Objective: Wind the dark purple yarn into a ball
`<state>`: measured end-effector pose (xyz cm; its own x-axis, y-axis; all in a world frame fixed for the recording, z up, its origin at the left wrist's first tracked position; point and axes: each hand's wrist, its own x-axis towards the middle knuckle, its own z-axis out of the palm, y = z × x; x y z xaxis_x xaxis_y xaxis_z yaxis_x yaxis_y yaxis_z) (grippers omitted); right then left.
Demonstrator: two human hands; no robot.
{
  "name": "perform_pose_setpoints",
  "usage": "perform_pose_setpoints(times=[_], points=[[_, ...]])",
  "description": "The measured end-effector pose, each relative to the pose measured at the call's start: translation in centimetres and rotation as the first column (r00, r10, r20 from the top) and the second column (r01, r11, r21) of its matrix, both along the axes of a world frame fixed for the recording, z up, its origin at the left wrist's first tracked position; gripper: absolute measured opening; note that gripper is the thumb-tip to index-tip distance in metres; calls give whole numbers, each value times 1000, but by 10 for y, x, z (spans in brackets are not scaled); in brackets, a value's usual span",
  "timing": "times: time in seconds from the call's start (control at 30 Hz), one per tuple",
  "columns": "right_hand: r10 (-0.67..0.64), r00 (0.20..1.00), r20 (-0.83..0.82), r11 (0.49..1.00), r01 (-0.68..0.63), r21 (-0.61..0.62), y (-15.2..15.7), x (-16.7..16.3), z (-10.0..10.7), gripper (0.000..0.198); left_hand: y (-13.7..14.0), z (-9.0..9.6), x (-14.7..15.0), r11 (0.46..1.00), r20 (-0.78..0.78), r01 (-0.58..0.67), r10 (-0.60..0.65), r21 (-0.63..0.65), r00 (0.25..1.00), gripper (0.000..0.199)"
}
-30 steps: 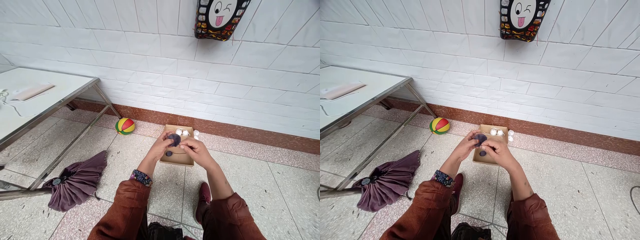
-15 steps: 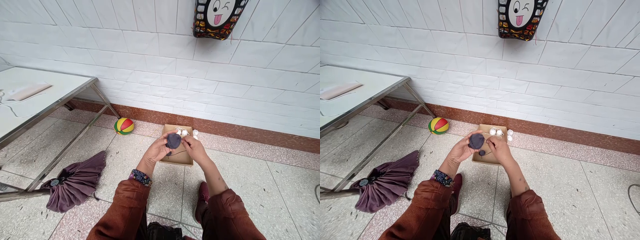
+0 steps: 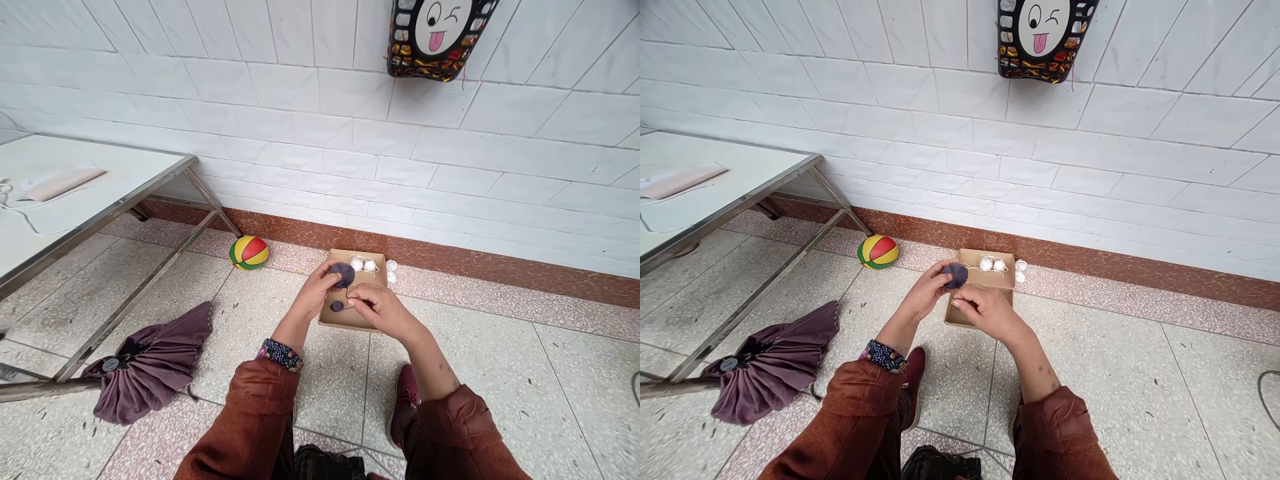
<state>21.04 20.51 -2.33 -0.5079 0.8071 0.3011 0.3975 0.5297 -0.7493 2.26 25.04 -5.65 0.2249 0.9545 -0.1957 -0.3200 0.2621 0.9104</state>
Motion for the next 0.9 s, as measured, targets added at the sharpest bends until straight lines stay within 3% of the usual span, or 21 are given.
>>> perform_pose_setpoints(times=[0.17,0.27,0.37,0.47,0.6,0.7,0.9], points=[[-214,970,-117,975,220,43,4,6,-1,18,-9,0,2,965,-169,227,-204,131,964,64],[-345,927,-149,934,355,45,12,11,-11,19,-14,1,3,916,-79,377,-369,141,926,71],[-411,900,-144,910,415,0,20,14,-24,22,-17,3,4,895,114,431,-443,118,889,70],[-422,901,-103,907,418,-58,23,14,-33,25,-15,5,5,923,275,377,-385,84,881,59],[-405,913,-38,913,402,-65,20,10,-36,23,-9,3,7,985,388,174,-163,6,907,45],[-357,933,-33,933,355,-49,17,7,-35,23,-5,2,8,997,406,66,-50,-27,912,40],[-294,956,-20,955,293,-45,13,5,-31,20,-5,6,8,998,295,47,-59,49,954,45]])
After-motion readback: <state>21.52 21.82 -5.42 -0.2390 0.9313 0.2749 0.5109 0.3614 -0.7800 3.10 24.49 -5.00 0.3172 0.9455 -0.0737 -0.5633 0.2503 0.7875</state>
